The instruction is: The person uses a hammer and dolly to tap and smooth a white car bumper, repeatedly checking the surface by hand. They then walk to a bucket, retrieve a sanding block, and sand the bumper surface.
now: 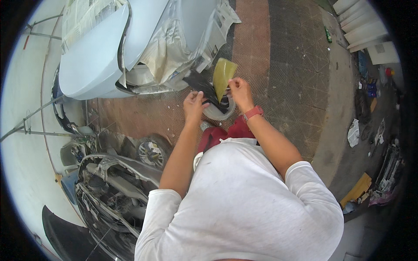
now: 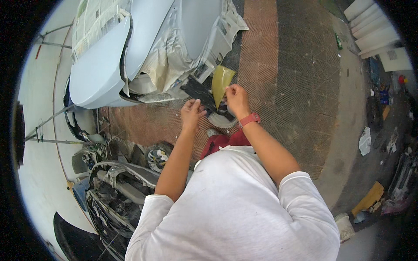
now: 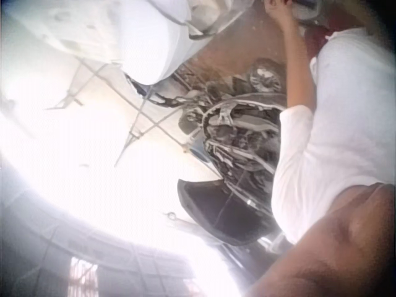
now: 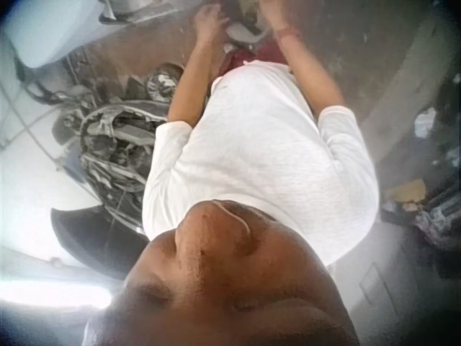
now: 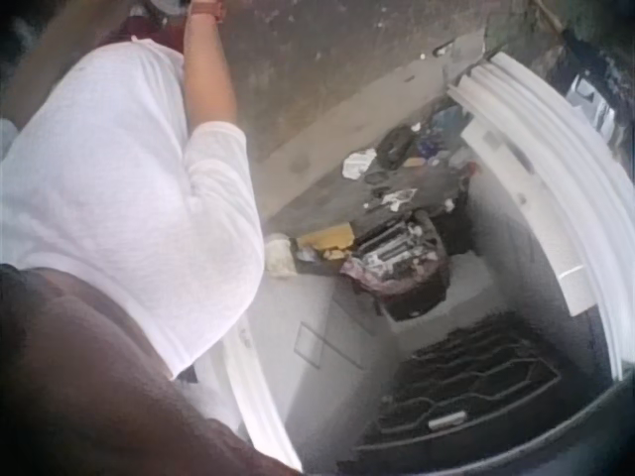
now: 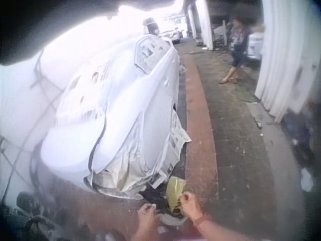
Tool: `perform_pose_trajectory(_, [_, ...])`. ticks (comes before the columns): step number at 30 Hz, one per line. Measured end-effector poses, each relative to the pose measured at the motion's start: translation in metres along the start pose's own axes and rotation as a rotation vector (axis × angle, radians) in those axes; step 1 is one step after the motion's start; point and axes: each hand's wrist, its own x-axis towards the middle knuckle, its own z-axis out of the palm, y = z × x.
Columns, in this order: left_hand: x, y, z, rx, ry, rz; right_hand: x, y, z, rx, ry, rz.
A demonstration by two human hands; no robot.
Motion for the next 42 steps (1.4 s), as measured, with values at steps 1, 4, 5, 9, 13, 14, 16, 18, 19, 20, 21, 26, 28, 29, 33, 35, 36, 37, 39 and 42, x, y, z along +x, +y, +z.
perform_pose_trajectory(1, [0.002,-0.006,-0.007,-0.029,0.024,0.003,0.002,0.006,-0.005,0.055,0.053,0.007])
perform_pose_trajectory(4, [0.006,-0.017,-0.029,-0.075,0.074,-0.006,0.01,0.016,-0.04,0.176,0.214,0.026])
perform_pose_trajectory(5, [0.007,-0.024,-0.038,-0.091,0.083,-0.004,0.008,0.012,-0.051,0.189,0.256,0.035])
perform_pose_trajectory(9, [0.008,-0.04,-0.052,-0.141,0.1,-0.017,-0.005,0.01,-0.1,0.184,0.393,0.039])
perform_pose_trajectory(13, [0.009,-0.055,-0.056,-0.187,0.115,-0.021,-0.023,0.02,-0.132,0.175,0.45,0.03])
perform_pose_trajectory(14, [0.009,-0.06,-0.057,-0.183,0.122,-0.024,-0.028,0.021,-0.135,0.167,0.456,0.027])
perform_pose_trajectory(16, [0.012,-0.067,-0.058,-0.172,0.132,-0.026,-0.035,0.023,-0.136,0.157,0.438,0.044])
perform_pose_trajectory(18, [0.013,-0.072,-0.058,-0.176,0.114,-0.028,-0.038,0.026,-0.135,0.17,0.412,0.053])
perform_pose_trajectory(19, [0.014,-0.074,-0.06,-0.177,0.11,-0.025,-0.039,0.028,-0.13,0.189,0.388,0.056])
perform_pose_trajectory(20, [0.015,-0.077,-0.061,-0.176,0.106,-0.028,-0.039,0.029,-0.125,0.207,0.363,0.06])
perform_pose_trajectory(21, [0.016,-0.081,-0.06,-0.175,0.103,-0.03,-0.039,0.029,-0.123,0.201,0.348,0.059])
perform_pose_trajectory(26, [0.014,-0.087,-0.055,-0.05,0.18,-0.158,-0.047,0.008,-0.089,0.152,0.235,0.048])
perform_pose_trajectory(28, [0.008,-0.083,-0.049,0.022,0.183,-0.234,-0.049,0.009,-0.08,0.07,0.169,-0.022])
perform_pose_trajectory(29, [0.003,-0.079,-0.046,0.008,0.118,-0.235,-0.047,0.005,-0.076,0.027,0.143,-0.059])
perform_pose_trajectory(33, [-0.013,-0.051,-0.045,-0.17,-0.26,-0.185,-0.064,-0.022,-0.03,-0.524,-0.091,-0.41])
perform_pose_trajectory(35, [-0.027,-0.034,-0.043,-0.324,-0.353,-0.184,-0.082,-0.045,0.001,-0.709,-0.165,-0.585])
perform_pose_trajectory(36, [-0.029,-0.033,-0.048,-0.455,-0.389,-0.196,-0.087,-0.049,0.014,-0.733,-0.202,-0.698])
perform_pose_trajectory(37, [-0.03,-0.033,-0.055,-0.585,-0.423,-0.206,-0.09,-0.047,0.022,-0.799,-0.283,-0.732])
perform_pose_trajectory(39, [-0.035,-0.03,-0.069,-0.648,-0.427,-0.189,-0.091,-0.04,0.036,-0.919,-0.447,-0.799])
perform_pose_trajectory(42, [-0.051,-0.016,-0.089,-0.6,-0.337,-0.159,-0.094,-0.026,0.053,-0.903,-0.521,-0.911])
